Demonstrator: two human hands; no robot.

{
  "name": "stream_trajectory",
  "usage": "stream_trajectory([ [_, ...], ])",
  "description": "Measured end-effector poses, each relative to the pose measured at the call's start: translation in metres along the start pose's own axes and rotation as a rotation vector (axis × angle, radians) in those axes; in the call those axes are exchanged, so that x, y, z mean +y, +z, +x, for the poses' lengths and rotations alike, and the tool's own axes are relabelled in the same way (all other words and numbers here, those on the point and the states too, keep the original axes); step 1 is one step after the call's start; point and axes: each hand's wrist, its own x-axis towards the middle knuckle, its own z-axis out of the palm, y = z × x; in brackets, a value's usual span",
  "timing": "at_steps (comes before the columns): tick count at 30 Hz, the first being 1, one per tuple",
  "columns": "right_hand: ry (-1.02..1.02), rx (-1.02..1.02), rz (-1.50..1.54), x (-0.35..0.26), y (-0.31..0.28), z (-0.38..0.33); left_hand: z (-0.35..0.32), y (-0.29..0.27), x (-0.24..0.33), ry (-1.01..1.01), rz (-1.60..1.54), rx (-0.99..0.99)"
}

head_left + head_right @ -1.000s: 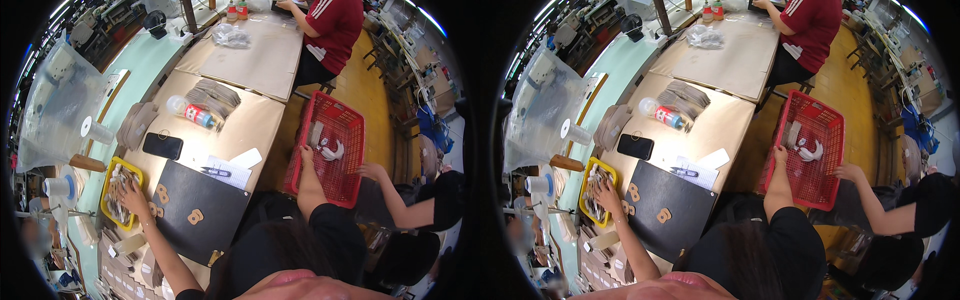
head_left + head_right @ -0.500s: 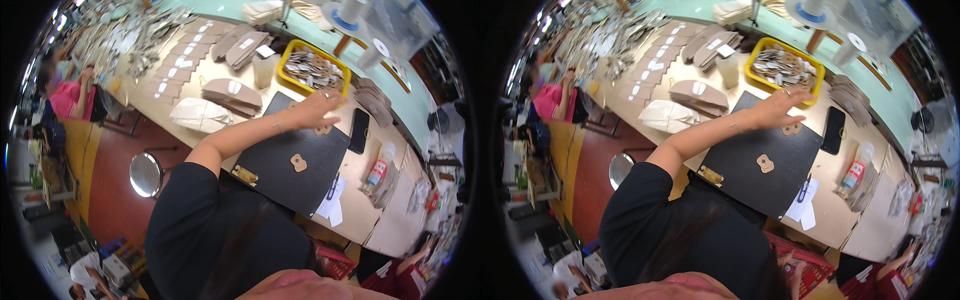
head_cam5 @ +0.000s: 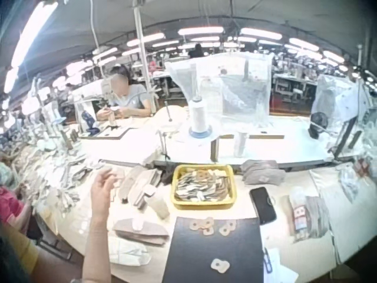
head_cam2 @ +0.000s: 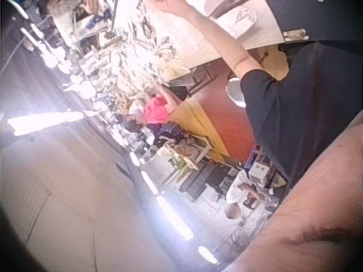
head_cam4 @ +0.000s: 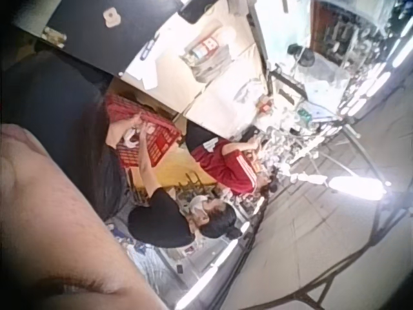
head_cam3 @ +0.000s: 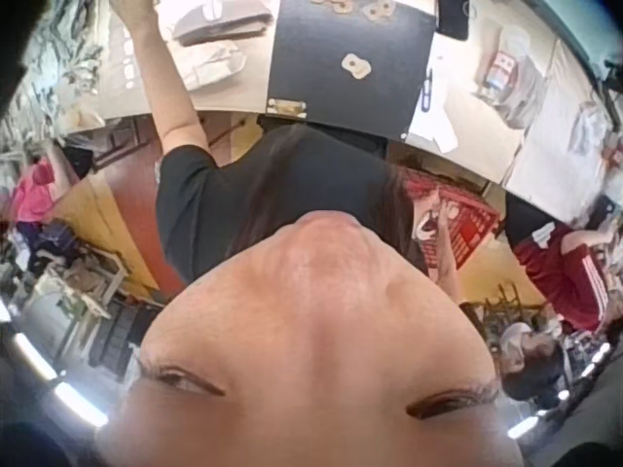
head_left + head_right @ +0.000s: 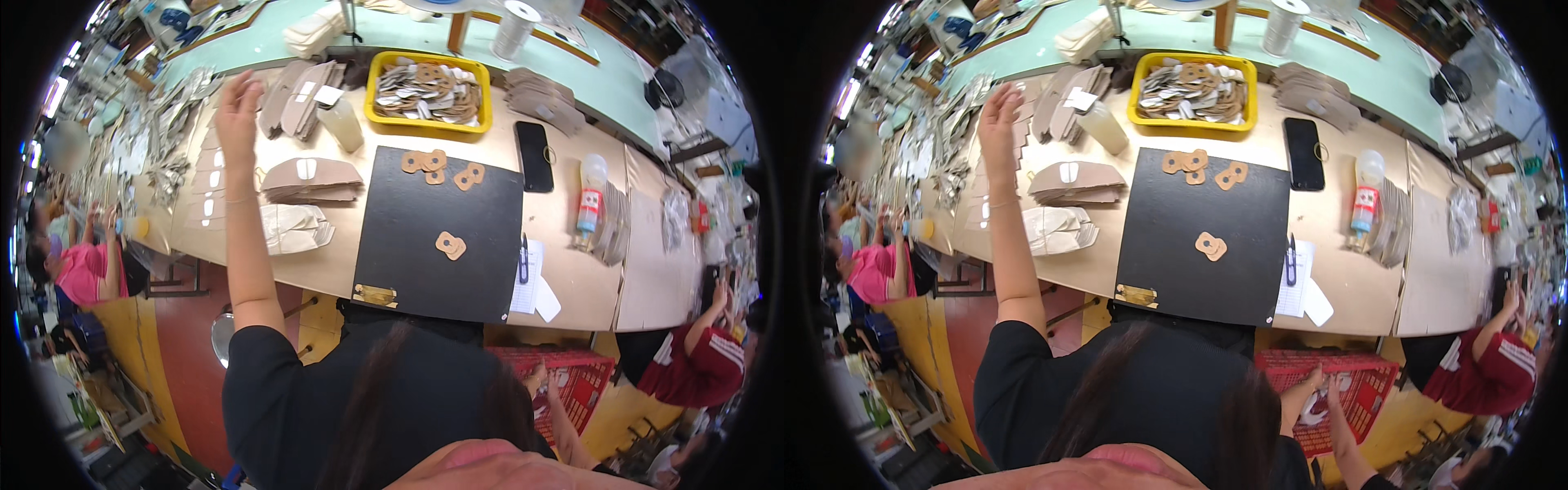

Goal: The person handles small beige fabric pieces and white circular inserts on a worktable, placing them into a yellow tray and arranging them on a black mat. They also move a red basket and handle stacks of fabric pieces while other workers are visible nearby.

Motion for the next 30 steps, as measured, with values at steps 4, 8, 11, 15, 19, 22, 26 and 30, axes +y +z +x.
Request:
stream_trajectory([
  [4, -0.016, -0.001, 0.001, 0.008, -0.018, -0.007, 0.025, -0.027, -0.031, -0.331, 0.032, -0.2],
  [8, -0.074, -0.056, -0.058, 0.023, -0.046, -0.003, 0.026, -0.037, -0.039, -0.453, -0.165, -0.372],
  [11, -0.17, -0.16, -0.108, 0.033, -0.078, 0.006, 0.029, -0.044, -0.044, -0.512, -0.208, -0.439],
  [15, -0.424, -0.35, -0.128, 0.034, -0.108, 0.006, 0.03, -0.053, -0.081, -0.55, 0.481, -0.842],
  [19, -0.202, -0.113, -0.184, 0.041, -0.048, -0.017, 0.03, -0.066, -0.147, -0.557, 0.388, -1.307],
  [22, -0.037, 0.096, -0.199, 0.046, 0.015, -0.025, 0.032, -0.083, -0.19, -0.637, 0.475, -1.282],
  [26, 0.128, 0.312, -0.139, 0.046, 0.048, -0.027, 0.043, -0.09, -0.235, 0.016, 0.892, -1.356],
  [30, 0.186, 0.41, -0.179, 0.063, 0.062, -0.045, 0.03, -0.068, -0.238, -0.289, 0.831, -1.456],
])
